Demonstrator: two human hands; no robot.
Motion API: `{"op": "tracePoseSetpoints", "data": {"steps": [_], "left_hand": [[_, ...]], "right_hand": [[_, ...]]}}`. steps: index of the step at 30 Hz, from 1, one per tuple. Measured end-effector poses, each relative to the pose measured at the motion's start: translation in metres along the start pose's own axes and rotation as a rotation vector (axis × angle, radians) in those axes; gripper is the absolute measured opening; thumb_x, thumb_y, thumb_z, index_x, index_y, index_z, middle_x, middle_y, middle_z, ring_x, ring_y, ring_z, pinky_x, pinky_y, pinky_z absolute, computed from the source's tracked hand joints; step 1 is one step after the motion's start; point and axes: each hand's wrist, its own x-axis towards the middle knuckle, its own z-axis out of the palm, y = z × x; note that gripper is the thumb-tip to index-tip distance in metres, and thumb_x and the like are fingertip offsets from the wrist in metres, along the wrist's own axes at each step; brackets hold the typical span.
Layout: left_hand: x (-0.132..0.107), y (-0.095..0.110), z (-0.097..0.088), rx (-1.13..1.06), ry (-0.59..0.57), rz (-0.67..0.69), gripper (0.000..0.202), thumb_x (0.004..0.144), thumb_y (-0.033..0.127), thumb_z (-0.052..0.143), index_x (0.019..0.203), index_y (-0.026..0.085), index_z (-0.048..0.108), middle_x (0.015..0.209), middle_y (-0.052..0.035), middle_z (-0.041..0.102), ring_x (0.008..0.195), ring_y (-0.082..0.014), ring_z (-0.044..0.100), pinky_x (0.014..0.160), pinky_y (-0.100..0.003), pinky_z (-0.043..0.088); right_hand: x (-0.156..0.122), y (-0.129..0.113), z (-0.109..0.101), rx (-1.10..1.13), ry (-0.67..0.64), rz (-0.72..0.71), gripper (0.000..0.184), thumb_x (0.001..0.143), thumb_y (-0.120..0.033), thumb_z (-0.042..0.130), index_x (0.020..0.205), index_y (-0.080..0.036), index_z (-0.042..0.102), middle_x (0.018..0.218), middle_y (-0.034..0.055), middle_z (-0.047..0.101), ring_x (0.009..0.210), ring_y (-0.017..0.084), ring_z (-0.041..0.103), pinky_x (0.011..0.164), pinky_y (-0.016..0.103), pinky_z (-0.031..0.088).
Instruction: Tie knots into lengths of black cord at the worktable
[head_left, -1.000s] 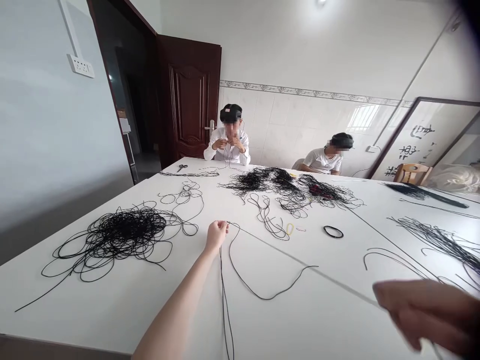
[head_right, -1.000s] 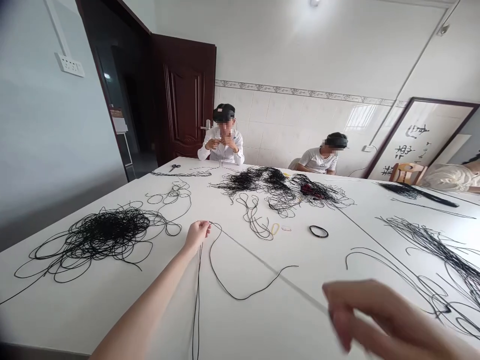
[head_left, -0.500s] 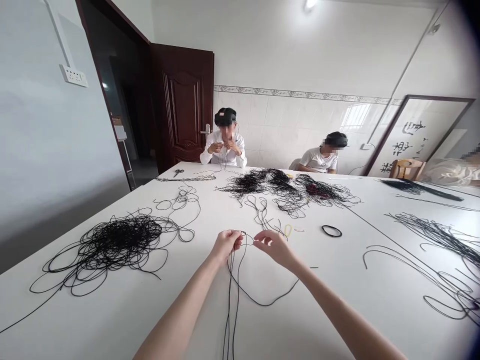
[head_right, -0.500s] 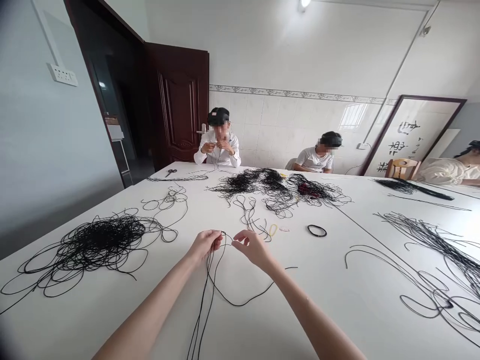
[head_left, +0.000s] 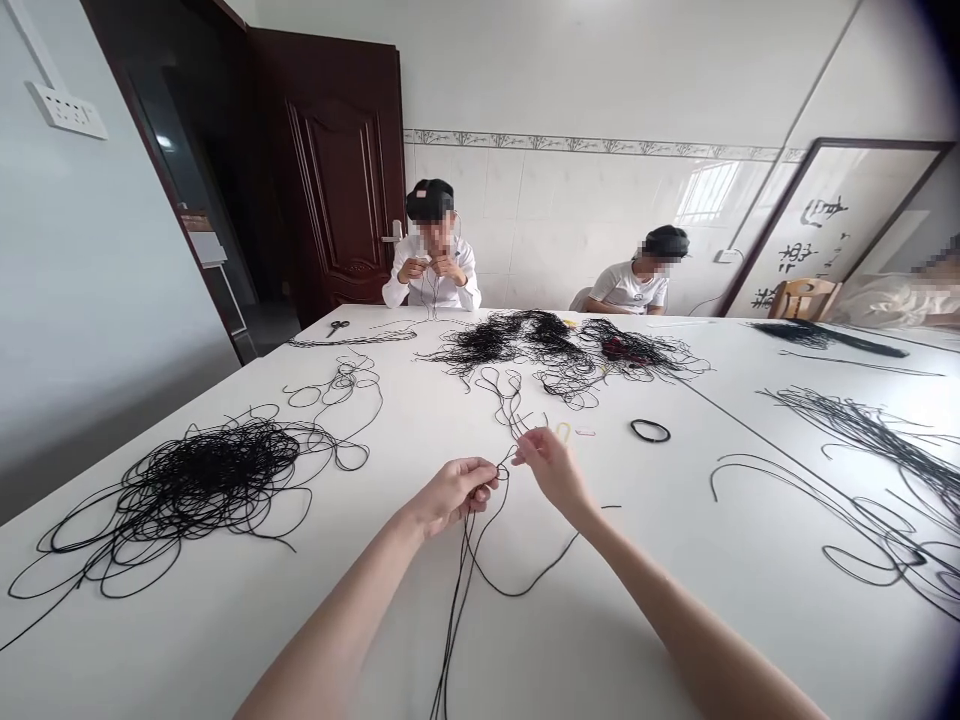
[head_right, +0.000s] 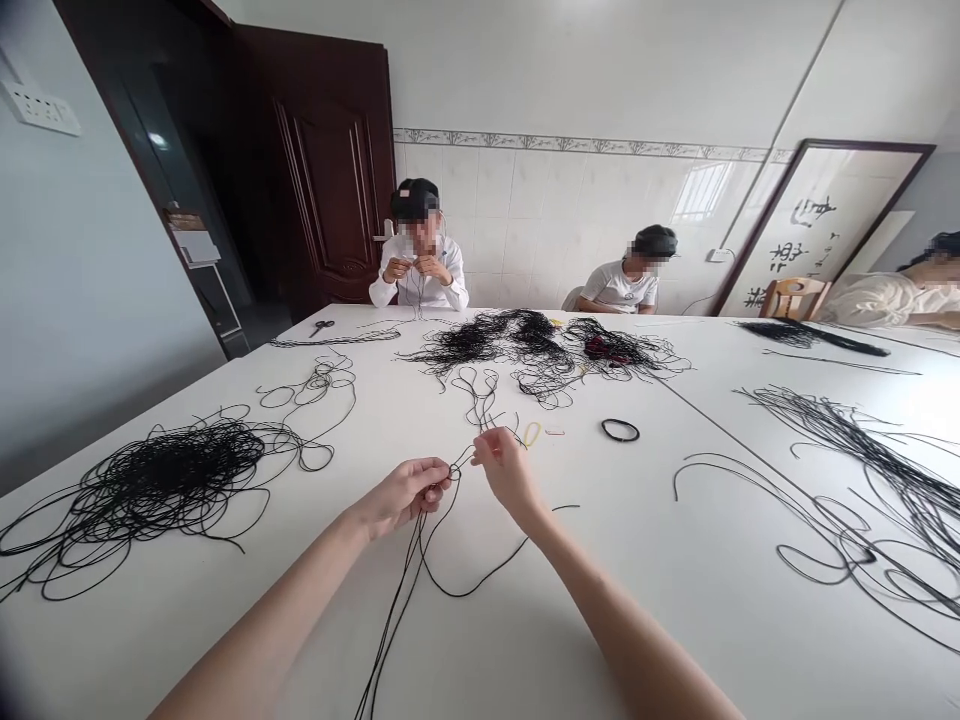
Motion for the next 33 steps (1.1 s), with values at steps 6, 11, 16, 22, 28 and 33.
{"op": "tracePoseSetpoints", "data": {"steps": [6,11,16,22,28,33], "left_hand": [[0.007,-0.004,0.005,-0.117,0.117,0.088,0.025,0.096,0.032,0.06,0.114,0.015,0.062,0.11,-0.0077,0.066,0.088,-0.0185,0.066,0.076,-0.036,0.058],[0.009,-0.008,0.009,-0.143,0.192,0.112,0.027,0.095,0.032,0.06,0.116,0.015,0.062,0.115,-0.0086,0.065,0.094,-0.0205,0.066,0.081,-0.04,0.058],[0.008,-0.007,0.011,-0.133,0.262,0.136,0.027,0.095,0.032,0.06,0.116,0.015,0.062,0.115,-0.0088,0.065,0.096,-0.0211,0.066,0.082,-0.041,0.057],[0.004,-0.005,0.016,-0.105,0.244,0.154,0.025,0.095,0.032,0.061,0.113,0.015,0.063,0.112,-0.0082,0.066,0.094,-0.0203,0.066,0.082,-0.04,0.057],[0.003,-0.005,0.018,-0.072,0.19,0.143,0.025,0.095,0.032,0.061,0.112,0.014,0.063,0.11,-0.0077,0.067,0.092,-0.0199,0.067,0.08,-0.039,0.058],[0.006,-0.007,0.014,-0.03,0.188,0.115,0.025,0.096,0.033,0.06,0.113,0.015,0.063,0.109,-0.0077,0.067,0.09,-0.0192,0.067,0.079,-0.038,0.058]], "right_hand": [[-0.023,-0.004,0.011,0.056,-0.054,-0.01,0.028,0.096,-0.039,0.058,0.104,-0.013,0.062,0.092,0.0028,0.066,0.076,0.013,0.064,0.07,0.031,0.056],[-0.028,-0.004,0.022,0.069,-0.116,-0.011,0.024,0.096,-0.036,0.059,0.1,-0.013,0.064,0.091,0.0026,0.067,0.075,0.012,0.065,0.07,0.03,0.057],[-0.033,-0.007,0.019,0.019,-0.049,-0.095,0.024,0.097,-0.036,0.057,0.103,-0.014,0.064,0.1,0.0047,0.067,0.085,0.015,0.065,0.079,0.035,0.056],[-0.039,-0.003,0.025,-0.086,-0.015,-0.185,0.023,0.096,-0.036,0.058,0.096,-0.015,0.065,0.094,0.0035,0.067,0.084,0.014,0.065,0.078,0.034,0.056],[-0.036,0.002,0.027,-0.105,-0.067,-0.267,0.019,0.095,-0.035,0.06,0.094,-0.016,0.065,0.1,0.0047,0.067,0.092,0.016,0.064,0.086,0.037,0.054],[-0.021,0.008,0.015,0.016,-0.111,-0.079,0.029,0.097,-0.041,0.055,0.097,-0.013,0.064,0.087,0.0015,0.065,0.072,0.012,0.063,0.066,0.028,0.055]]}}
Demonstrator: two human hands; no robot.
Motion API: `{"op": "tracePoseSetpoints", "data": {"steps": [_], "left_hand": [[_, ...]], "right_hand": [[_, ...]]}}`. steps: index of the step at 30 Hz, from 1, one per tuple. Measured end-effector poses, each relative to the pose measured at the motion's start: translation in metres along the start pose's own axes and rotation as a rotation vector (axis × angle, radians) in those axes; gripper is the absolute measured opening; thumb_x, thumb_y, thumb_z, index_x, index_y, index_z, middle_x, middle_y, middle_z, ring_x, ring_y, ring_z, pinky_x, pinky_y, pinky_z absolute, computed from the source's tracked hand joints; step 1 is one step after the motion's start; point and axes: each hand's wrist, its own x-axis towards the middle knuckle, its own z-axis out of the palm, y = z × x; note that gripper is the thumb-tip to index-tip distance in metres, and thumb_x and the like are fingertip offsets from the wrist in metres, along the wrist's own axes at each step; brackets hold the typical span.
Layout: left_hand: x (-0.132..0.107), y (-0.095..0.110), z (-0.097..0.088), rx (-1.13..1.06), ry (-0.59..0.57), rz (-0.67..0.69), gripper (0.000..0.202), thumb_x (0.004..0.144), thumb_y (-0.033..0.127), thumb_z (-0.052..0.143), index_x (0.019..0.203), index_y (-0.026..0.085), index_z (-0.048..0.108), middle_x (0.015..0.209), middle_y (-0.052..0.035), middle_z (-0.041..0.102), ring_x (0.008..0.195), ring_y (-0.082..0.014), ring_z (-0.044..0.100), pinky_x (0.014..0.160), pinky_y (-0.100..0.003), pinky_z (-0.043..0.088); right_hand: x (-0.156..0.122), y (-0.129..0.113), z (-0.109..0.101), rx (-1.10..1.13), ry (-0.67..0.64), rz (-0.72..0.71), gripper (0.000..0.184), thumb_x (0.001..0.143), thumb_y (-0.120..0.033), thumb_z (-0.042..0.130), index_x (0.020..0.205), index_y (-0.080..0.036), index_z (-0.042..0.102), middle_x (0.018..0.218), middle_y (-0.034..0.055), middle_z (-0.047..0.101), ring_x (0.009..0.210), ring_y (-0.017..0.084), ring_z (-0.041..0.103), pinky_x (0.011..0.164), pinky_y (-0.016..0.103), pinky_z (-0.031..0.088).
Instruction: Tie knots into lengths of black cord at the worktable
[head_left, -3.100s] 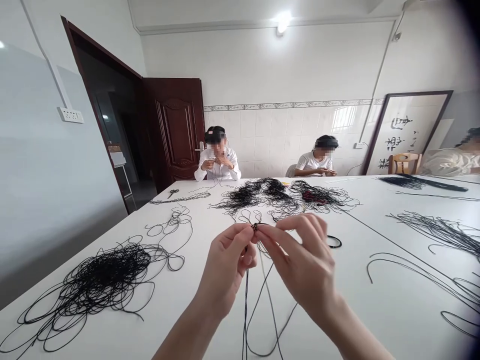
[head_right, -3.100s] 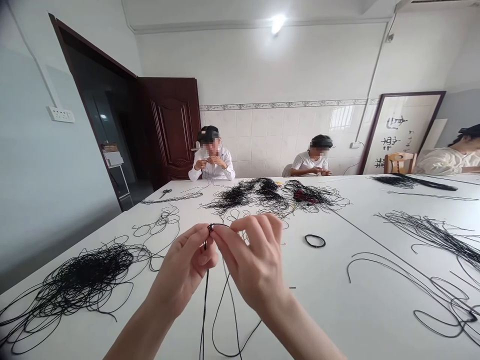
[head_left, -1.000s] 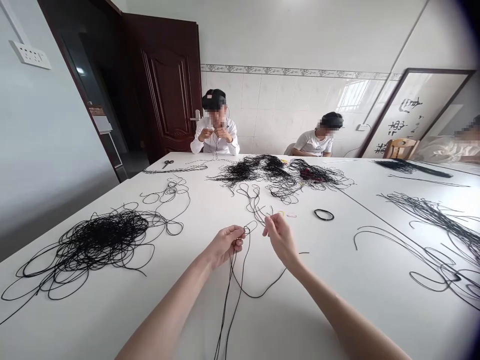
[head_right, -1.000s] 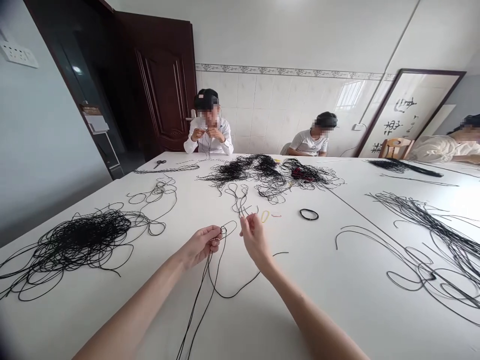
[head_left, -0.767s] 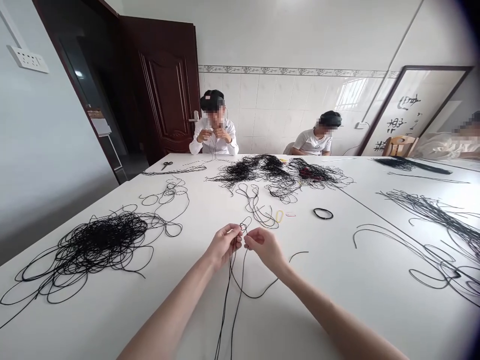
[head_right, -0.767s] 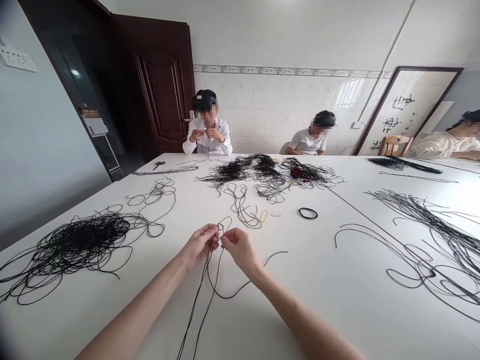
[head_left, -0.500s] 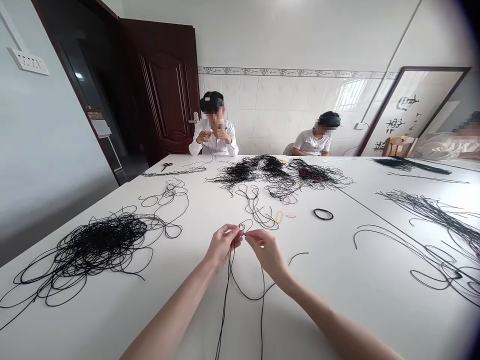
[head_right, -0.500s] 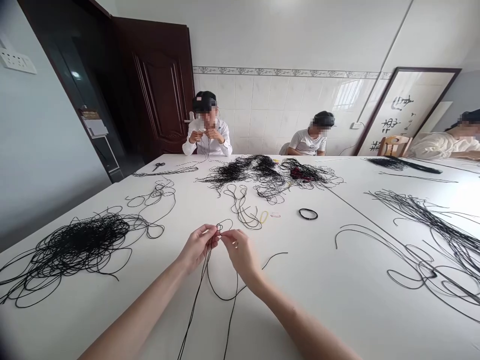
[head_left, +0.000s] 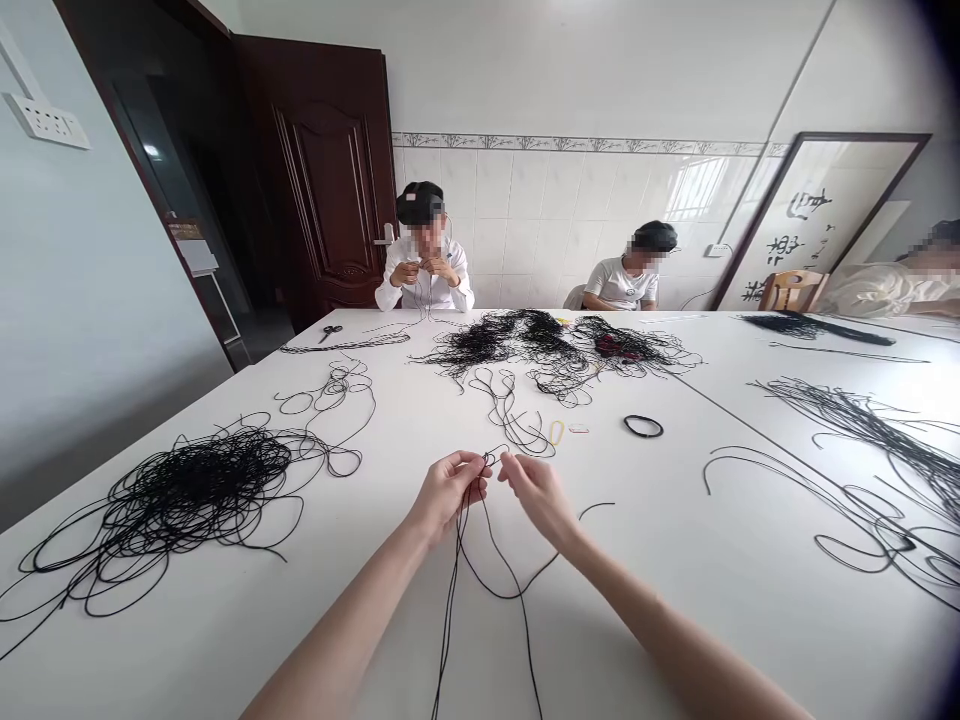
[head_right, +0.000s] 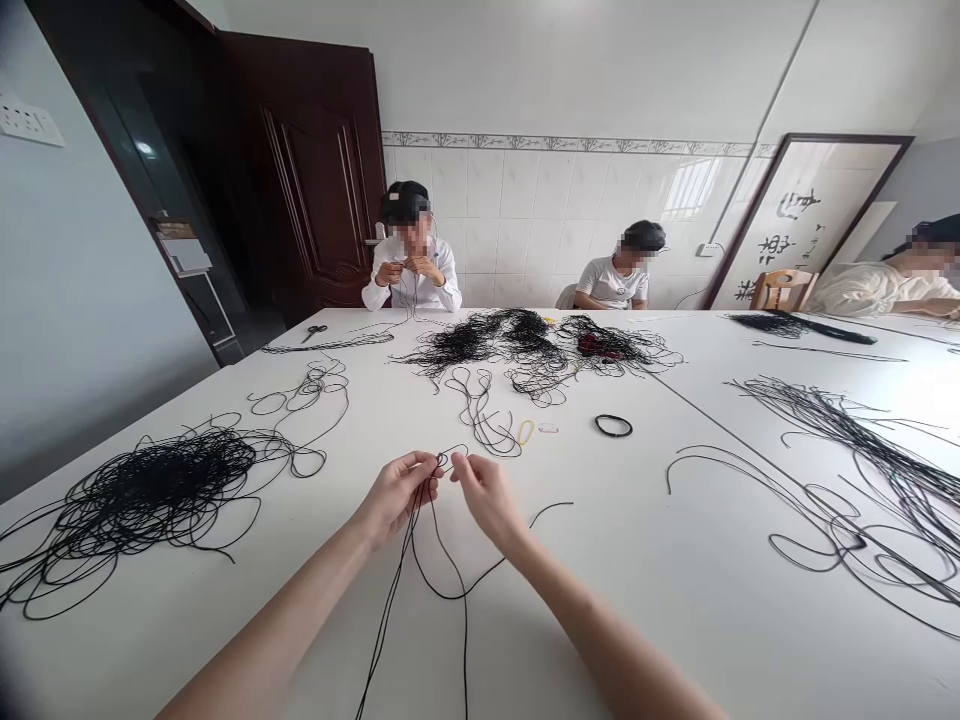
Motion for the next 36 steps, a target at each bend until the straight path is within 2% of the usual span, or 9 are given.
{"op": "tracePoseSetpoints", "data": {"steps": [2,6,14,22,36], "left_hand": [[0.0,0.0,0.001,0.025,-0.023,-0.014,0.024,0.096,0.032,0.06,0.112,0.014,0.063,0.108,-0.0074,0.067,0.089,-0.0187,0.067,0.078,-0.037,0.058],[-0.003,0.001,0.003,0.077,-0.083,-0.061,0.023,0.096,0.032,0.06,0.109,0.014,0.064,0.104,-0.0065,0.067,0.085,-0.0174,0.067,0.075,-0.036,0.058],[-0.005,0.004,0.006,0.186,-0.105,-0.081,0.024,0.096,0.034,0.06,0.109,0.014,0.064,0.103,-0.0064,0.067,0.084,-0.0173,0.066,0.073,-0.035,0.058],[-0.008,0.003,0.008,0.269,-0.181,-0.097,0.024,0.096,0.034,0.06,0.107,0.014,0.064,0.1,-0.0056,0.068,0.08,-0.0163,0.066,0.071,-0.034,0.058],[-0.008,0.0,0.01,0.284,-0.248,-0.105,0.021,0.095,0.032,0.061,0.105,0.013,0.064,0.098,-0.0051,0.068,0.079,-0.016,0.066,0.071,-0.033,0.058]], "right_hand": [[0.005,0.002,-0.006,0.067,-0.04,0.057,0.031,0.098,-0.042,0.054,0.099,-0.013,0.063,0.088,0.0017,0.065,0.071,0.012,0.063,0.065,0.028,0.055],[0.01,0.001,-0.012,0.155,-0.08,0.097,0.03,0.097,-0.041,0.055,0.105,-0.013,0.063,0.095,0.0041,0.066,0.079,0.014,0.065,0.072,0.032,0.057],[0.011,-0.003,-0.012,0.123,-0.006,0.122,0.027,0.096,-0.038,0.057,0.107,-0.014,0.063,0.102,0.005,0.066,0.085,0.015,0.065,0.076,0.034,0.057],[0.011,0.0,-0.017,0.091,0.069,0.108,0.026,0.097,-0.037,0.057,0.108,-0.014,0.063,0.102,0.0051,0.066,0.085,0.015,0.065,0.075,0.033,0.057],[0.016,0.001,-0.026,0.094,0.135,0.109,0.028,0.096,-0.038,0.057,0.111,-0.014,0.062,0.105,0.0058,0.065,0.088,0.016,0.065,0.078,0.035,0.056]]}}
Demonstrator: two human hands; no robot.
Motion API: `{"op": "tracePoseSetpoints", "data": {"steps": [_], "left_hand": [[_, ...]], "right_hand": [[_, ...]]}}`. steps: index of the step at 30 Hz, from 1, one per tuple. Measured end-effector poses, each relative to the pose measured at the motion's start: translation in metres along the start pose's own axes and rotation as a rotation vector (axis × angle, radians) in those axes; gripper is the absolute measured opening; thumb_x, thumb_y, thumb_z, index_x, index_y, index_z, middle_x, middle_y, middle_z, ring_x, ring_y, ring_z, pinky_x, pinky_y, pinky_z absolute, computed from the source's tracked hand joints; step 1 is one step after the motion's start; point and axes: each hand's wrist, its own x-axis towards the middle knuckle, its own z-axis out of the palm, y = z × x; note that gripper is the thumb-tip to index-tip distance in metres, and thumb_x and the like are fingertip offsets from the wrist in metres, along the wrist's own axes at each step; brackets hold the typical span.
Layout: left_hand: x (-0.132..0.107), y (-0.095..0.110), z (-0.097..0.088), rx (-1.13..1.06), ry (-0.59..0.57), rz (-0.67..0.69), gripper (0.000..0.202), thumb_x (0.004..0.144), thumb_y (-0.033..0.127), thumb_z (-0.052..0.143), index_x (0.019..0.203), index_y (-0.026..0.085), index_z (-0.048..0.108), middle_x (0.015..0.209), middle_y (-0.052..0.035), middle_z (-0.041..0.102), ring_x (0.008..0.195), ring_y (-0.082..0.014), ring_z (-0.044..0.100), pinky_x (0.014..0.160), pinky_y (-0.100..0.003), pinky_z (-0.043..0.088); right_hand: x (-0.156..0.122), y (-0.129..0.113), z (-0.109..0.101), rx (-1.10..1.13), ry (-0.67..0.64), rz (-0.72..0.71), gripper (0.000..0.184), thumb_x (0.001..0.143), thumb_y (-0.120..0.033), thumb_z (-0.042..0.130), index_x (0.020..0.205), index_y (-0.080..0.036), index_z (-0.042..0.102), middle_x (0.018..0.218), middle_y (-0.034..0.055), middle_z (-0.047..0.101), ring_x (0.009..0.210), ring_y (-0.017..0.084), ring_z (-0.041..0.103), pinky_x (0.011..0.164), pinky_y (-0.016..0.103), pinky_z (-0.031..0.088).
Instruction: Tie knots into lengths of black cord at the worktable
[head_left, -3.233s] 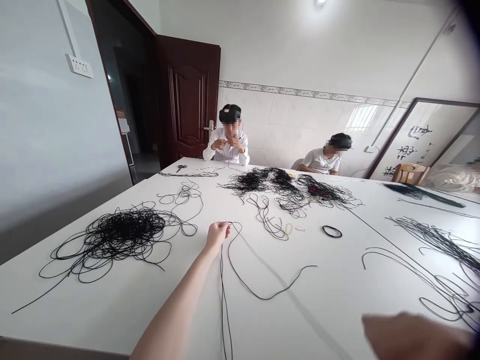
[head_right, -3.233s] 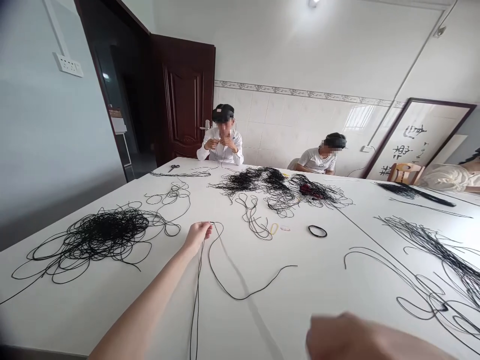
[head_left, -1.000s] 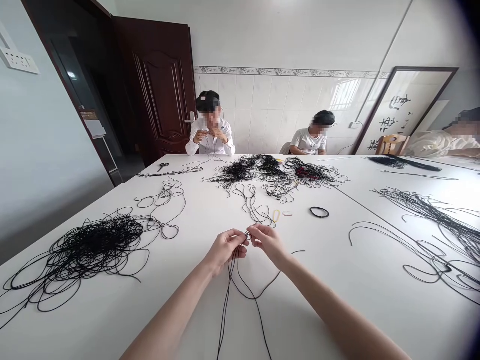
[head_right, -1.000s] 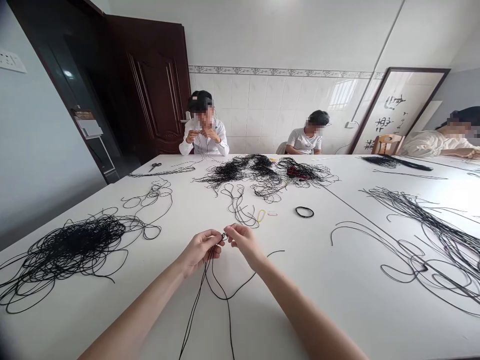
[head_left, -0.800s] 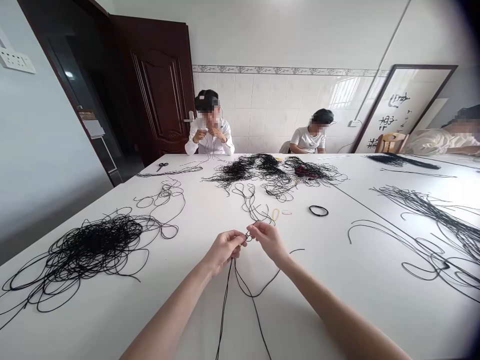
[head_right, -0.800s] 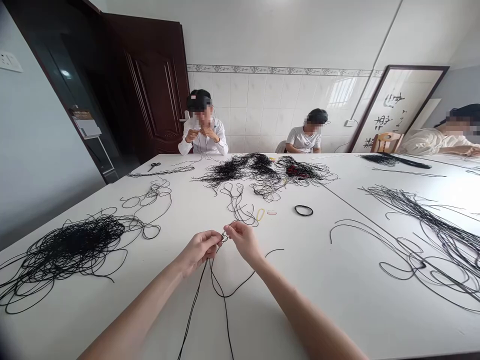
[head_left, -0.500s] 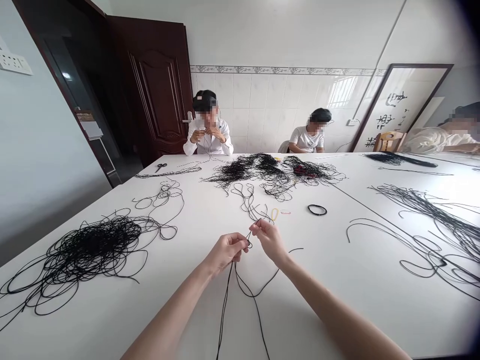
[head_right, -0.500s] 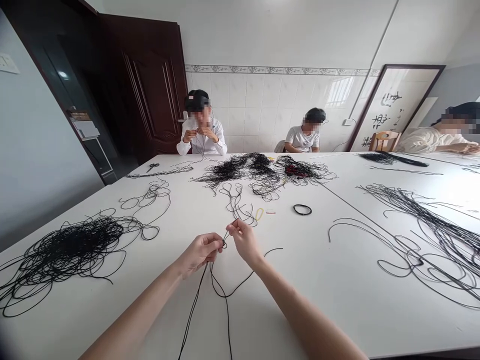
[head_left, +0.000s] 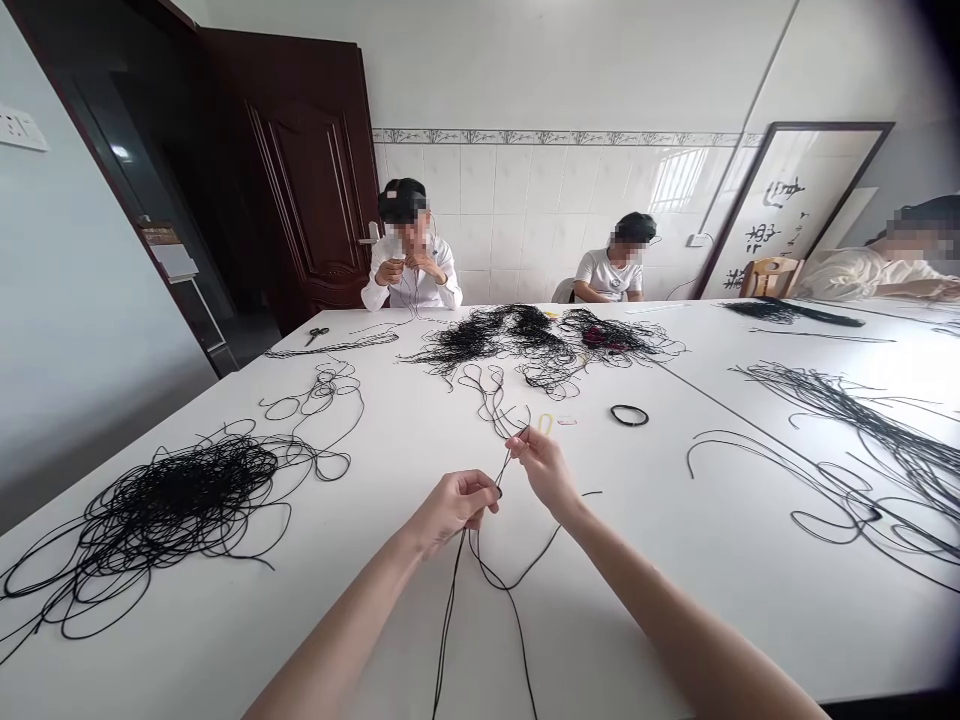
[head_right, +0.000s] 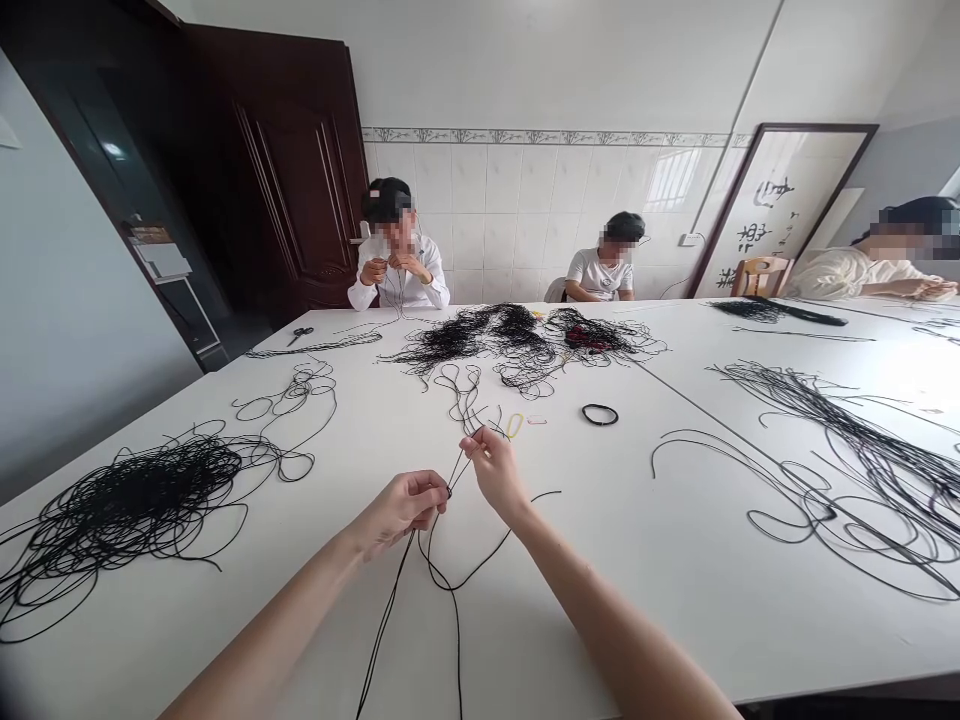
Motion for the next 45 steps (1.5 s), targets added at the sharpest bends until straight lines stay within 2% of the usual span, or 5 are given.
{"op": "tracePoseSetpoints", "data": {"steps": [5,12,17,25,45], "left_hand": [[-0.003,0.0,0.002,-0.079,0.0,0.02,0.02,0.095,0.032,0.061,0.103,0.013,0.065,0.097,-0.0048,0.068,0.08,-0.016,0.066,0.072,-0.034,0.058],[0.0,-0.002,-0.003,-0.291,0.144,0.122,0.026,0.096,0.035,0.059,0.109,0.014,0.064,0.105,-0.0068,0.067,0.087,-0.0185,0.067,0.077,-0.037,0.058],[0.003,-0.005,-0.001,-0.393,0.247,0.148,0.025,0.096,0.033,0.06,0.112,0.015,0.063,0.11,-0.0078,0.067,0.092,-0.0196,0.066,0.08,-0.039,0.057],[0.002,-0.005,0.004,-0.479,0.322,0.145,0.024,0.095,0.032,0.06,0.111,0.014,0.063,0.108,-0.0072,0.067,0.09,-0.019,0.067,0.078,-0.038,0.058],[0.004,-0.003,-0.006,-0.565,0.379,0.177,0.025,0.096,0.034,0.059,0.111,0.014,0.063,0.103,-0.0063,0.067,0.082,-0.0169,0.066,0.072,-0.034,0.058]], "right_hand": [[0.002,-0.002,-0.003,-0.036,-0.081,0.055,0.029,0.097,-0.04,0.056,0.109,-0.014,0.062,0.103,0.0056,0.066,0.086,0.016,0.065,0.077,0.035,0.056],[-0.016,-0.006,0.011,-0.152,-0.311,0.116,0.032,0.098,-0.044,0.054,0.098,-0.014,0.064,0.086,0.0016,0.065,0.069,0.011,0.062,0.065,0.028,0.055],[-0.027,-0.001,0.028,-0.216,-0.287,0.078,0.025,0.095,-0.038,0.059,0.101,-0.014,0.063,0.094,0.0031,0.066,0.078,0.013,0.064,0.071,0.03,0.056],[-0.024,0.004,0.029,-0.229,-0.278,0.122,0.022,0.095,-0.034,0.06,0.105,-0.014,0.063,0.096,0.0035,0.066,0.078,0.013,0.064,0.07,0.03,0.056],[-0.029,0.003,0.028,-0.106,-0.327,0.084,0.026,0.095,-0.034,0.061,0.113,-0.015,0.061,0.097,0.0035,0.066,0.076,0.013,0.064,0.069,0.03,0.057]]}}
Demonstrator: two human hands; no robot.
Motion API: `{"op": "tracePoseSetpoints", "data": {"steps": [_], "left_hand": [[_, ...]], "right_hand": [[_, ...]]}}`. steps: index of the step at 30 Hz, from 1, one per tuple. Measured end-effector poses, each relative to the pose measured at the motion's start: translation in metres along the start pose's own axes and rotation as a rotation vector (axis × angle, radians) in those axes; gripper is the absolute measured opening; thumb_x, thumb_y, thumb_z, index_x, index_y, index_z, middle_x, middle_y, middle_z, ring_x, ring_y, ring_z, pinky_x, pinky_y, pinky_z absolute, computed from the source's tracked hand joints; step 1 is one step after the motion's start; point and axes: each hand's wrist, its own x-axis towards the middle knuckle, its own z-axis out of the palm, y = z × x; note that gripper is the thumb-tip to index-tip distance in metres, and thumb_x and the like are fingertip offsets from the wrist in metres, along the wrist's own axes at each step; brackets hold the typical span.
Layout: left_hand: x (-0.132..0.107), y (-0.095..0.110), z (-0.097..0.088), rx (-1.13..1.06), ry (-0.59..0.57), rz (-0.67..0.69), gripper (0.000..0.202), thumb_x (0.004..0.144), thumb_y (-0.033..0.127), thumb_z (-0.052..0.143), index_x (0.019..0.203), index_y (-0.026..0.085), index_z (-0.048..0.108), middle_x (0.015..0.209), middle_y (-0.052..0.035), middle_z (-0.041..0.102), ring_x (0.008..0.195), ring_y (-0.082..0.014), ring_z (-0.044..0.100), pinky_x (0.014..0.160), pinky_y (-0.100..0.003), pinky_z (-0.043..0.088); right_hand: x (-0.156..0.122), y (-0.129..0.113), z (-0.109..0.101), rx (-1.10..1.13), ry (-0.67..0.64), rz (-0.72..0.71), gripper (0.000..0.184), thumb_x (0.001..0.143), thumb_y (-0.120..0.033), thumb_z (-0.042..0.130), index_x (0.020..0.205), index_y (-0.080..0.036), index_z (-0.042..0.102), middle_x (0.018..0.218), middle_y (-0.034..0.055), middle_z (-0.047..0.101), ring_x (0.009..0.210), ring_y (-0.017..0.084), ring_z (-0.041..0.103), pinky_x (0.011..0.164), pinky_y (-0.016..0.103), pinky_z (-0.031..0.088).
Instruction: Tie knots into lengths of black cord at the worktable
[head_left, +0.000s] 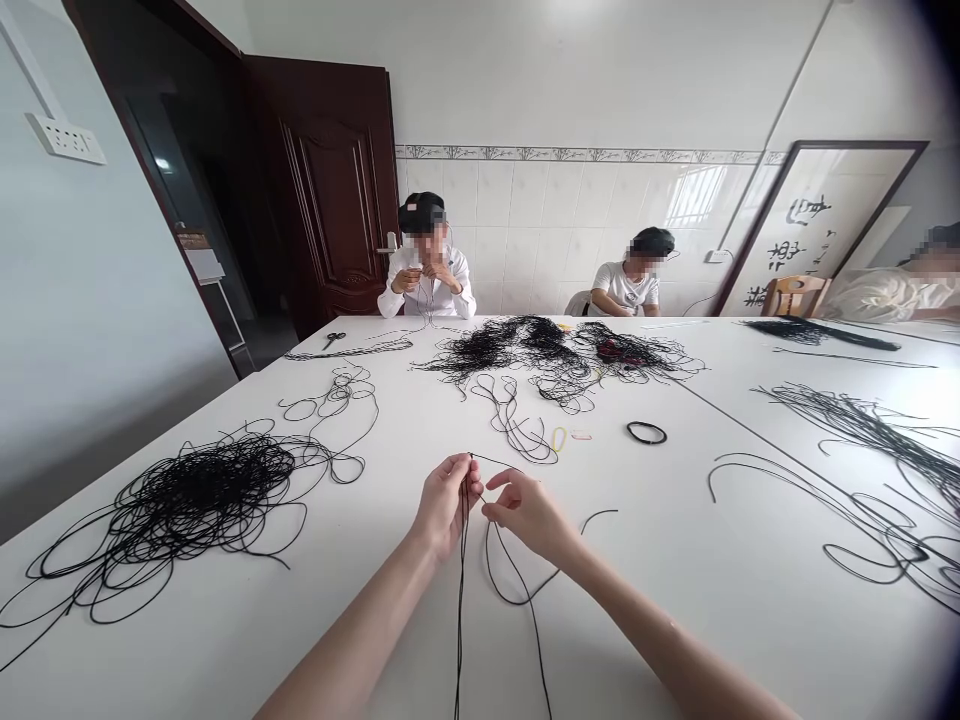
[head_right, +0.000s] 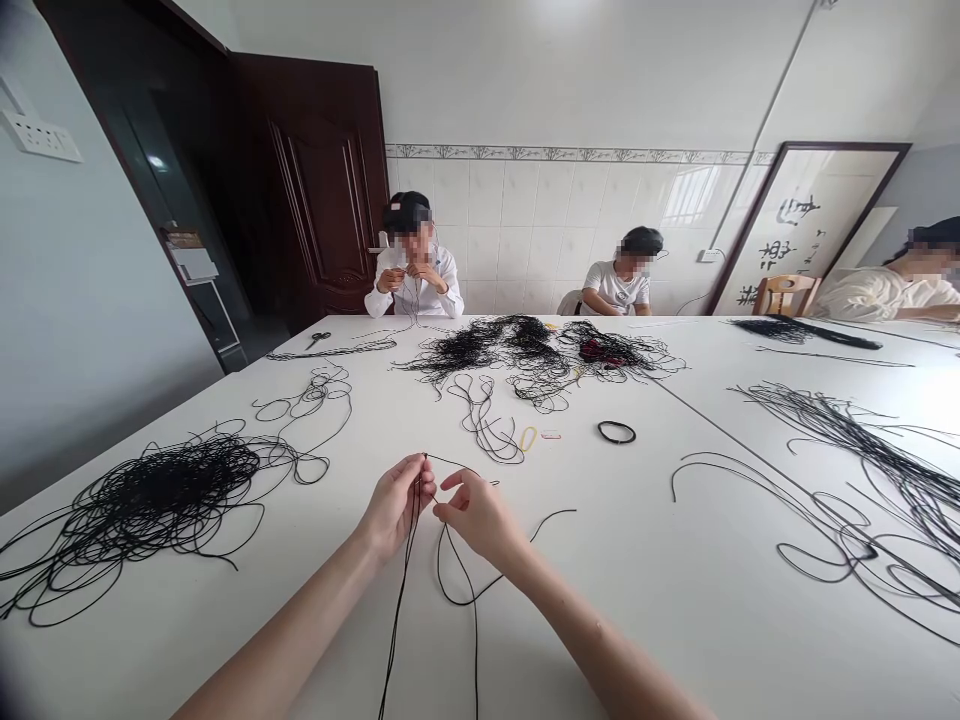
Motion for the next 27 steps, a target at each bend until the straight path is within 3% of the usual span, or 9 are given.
{"op": "tracePoseSetpoints", "data": {"steps": [6,15,27], "left_hand": [[-0.002,-0.002,0.002,0.117,-0.046,0.003,0.024,0.096,0.033,0.06,0.11,0.014,0.063,0.103,-0.0062,0.067,0.082,-0.0167,0.066,0.071,-0.033,0.058],[-0.009,-0.006,0.01,0.288,-0.14,-0.031,0.021,0.095,0.032,0.061,0.106,0.014,0.064,0.101,-0.0057,0.067,0.082,-0.0165,0.066,0.072,-0.034,0.058],[-0.007,-0.007,0.009,0.325,-0.13,-0.046,0.026,0.096,0.035,0.059,0.112,0.015,0.063,0.108,-0.0076,0.067,0.09,-0.0193,0.066,0.078,-0.038,0.057]], "right_hand": [[0.002,-0.012,-0.009,0.141,0.086,-0.139,0.029,0.097,-0.039,0.057,0.111,-0.014,0.062,0.105,0.0061,0.067,0.093,0.018,0.066,0.084,0.039,0.056],[0.009,-0.004,-0.018,0.195,0.273,-0.163,0.026,0.097,-0.038,0.056,0.105,-0.014,0.063,0.1,0.0049,0.067,0.086,0.015,0.065,0.078,0.034,0.056],[0.007,-0.008,-0.015,0.151,0.237,-0.169,0.026,0.097,-0.038,0.057,0.104,-0.014,0.064,0.098,0.0044,0.067,0.084,0.015,0.065,0.077,0.034,0.056]]}}
